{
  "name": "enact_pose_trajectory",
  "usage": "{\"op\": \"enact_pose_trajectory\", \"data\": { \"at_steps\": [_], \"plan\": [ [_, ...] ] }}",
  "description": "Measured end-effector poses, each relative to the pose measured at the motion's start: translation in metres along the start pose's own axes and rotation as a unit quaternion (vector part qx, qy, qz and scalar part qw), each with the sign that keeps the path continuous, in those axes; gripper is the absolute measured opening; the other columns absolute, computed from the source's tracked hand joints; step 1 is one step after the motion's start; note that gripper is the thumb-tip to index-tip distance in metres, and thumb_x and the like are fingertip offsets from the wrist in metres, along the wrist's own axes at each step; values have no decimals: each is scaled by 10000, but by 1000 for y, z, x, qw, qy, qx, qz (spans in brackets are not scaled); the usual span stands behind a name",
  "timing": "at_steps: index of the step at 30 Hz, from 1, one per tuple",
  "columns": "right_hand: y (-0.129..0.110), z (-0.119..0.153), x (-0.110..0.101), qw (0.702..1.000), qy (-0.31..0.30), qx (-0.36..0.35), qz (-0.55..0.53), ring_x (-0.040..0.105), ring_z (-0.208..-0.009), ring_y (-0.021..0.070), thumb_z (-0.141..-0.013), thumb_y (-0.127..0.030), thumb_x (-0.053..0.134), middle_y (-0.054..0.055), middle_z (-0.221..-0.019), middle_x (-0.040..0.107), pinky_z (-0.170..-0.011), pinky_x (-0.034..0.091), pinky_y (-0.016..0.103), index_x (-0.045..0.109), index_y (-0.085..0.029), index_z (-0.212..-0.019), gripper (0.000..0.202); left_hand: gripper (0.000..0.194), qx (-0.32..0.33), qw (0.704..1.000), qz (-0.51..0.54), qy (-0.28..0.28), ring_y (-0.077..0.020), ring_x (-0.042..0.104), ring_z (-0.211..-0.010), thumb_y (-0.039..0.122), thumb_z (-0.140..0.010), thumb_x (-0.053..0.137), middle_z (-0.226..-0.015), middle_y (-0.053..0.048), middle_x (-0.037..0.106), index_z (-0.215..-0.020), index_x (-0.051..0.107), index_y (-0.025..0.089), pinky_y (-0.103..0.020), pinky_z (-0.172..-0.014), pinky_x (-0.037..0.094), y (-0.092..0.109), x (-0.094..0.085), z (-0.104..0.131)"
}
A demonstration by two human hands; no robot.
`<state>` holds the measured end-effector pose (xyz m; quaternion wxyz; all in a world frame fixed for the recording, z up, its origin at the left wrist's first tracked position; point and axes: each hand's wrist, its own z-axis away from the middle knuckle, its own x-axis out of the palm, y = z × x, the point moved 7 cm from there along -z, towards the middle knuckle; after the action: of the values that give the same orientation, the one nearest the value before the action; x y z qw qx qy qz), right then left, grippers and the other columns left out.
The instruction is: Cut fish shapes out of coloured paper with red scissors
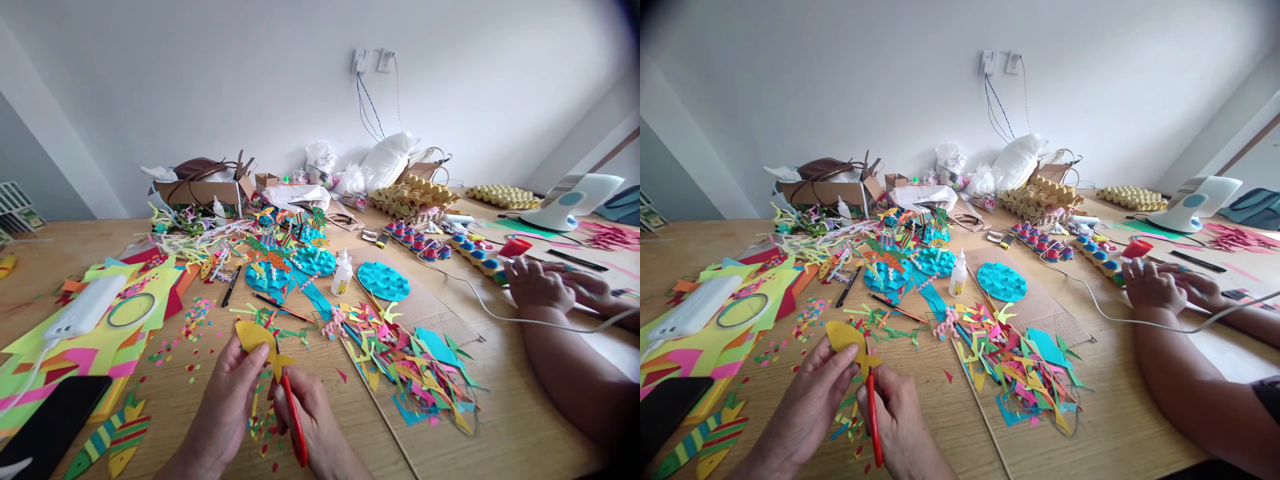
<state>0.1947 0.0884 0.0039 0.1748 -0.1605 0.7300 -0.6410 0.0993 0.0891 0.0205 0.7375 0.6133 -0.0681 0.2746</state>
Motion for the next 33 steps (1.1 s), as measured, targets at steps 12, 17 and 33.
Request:
{"op": "enact_pose_trajectory", "data": {
  "at_steps": [12,17,33],
  "plan": [
    [7,1,-1,1000,16,-4,-4,316,-459,75,-861,-449,396,-52,-513,341,-431,262,184,392,-182,-587,383,171,-2,1000,-2,11,-103,545,-645,239,-603,735,-655,45,628,-713,611,196,-177,-593,456,-2,-2,-2],
    [9,1,-2,1000,19,-7,0,304,-479,76,-864,-429,396,-52,-533,322,-445,260,187,374,-184,-587,371,148,0,1000,-7,-1,-104,540,-648,252,-621,724,-656,50,624,-701,609,205,-176,-601,458,-2,-2,-2],
    [6,2,0,1000,-16,8,5,375,-491,83,-870,-356,395,-48,-542,402,-470,307,177,442,-174,-643,294,144,0,1000,-23,-9,-96,533,-638,235,-627,712,-667,48,628,-720,609,195,-180,-590,432,2,-6,-2]
  ]
}}
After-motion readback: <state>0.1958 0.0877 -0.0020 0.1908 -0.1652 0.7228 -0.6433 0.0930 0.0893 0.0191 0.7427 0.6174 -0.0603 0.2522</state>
